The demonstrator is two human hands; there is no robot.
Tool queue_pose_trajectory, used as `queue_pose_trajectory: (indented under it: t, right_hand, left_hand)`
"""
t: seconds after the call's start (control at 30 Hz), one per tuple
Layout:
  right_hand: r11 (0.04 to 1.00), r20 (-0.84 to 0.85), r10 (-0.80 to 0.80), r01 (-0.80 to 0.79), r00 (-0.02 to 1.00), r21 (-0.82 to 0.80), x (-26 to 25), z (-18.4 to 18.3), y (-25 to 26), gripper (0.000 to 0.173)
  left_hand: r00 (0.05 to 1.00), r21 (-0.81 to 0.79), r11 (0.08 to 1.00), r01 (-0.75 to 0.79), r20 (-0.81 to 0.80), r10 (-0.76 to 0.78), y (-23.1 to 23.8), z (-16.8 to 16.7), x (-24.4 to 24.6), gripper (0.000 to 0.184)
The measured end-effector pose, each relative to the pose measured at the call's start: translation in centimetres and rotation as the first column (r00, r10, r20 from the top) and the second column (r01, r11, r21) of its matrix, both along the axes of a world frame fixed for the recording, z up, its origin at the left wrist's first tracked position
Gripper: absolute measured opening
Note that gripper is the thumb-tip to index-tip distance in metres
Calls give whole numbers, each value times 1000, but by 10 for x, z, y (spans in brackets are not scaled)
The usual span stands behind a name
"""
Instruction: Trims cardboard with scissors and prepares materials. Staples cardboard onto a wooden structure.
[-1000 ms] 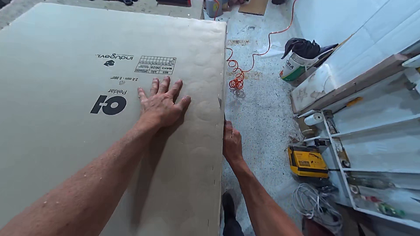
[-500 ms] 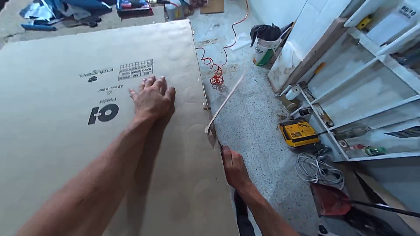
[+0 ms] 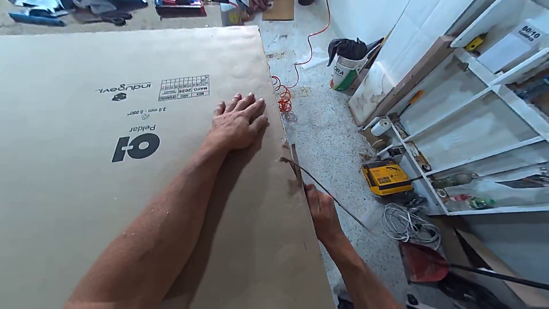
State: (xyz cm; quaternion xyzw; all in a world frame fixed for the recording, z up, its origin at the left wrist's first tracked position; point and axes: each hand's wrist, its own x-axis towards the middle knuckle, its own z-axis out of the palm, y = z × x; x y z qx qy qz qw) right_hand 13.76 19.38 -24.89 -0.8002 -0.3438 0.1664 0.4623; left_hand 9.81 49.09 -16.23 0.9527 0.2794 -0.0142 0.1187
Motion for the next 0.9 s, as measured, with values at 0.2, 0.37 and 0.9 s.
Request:
queue_pose_trajectory:
  t: [0.2,0.37,0.9]
  right_hand:
    - [1000,-8,-26,26,1000,5,-19,1,-23,67]
    - [1000,-11,-27,27,1000,6,-24,-3,-27,64]
    - [999,-119,3,3,993,49,-85,-9,-122,63]
  left_hand:
    - [878,-28,962,273,415,-237,-29,4,7,52]
    - [734,-98,737,668,248,-632,-69,-13,32,59]
    - [789,-91,784,614,115,-604,-64,-9,38,61]
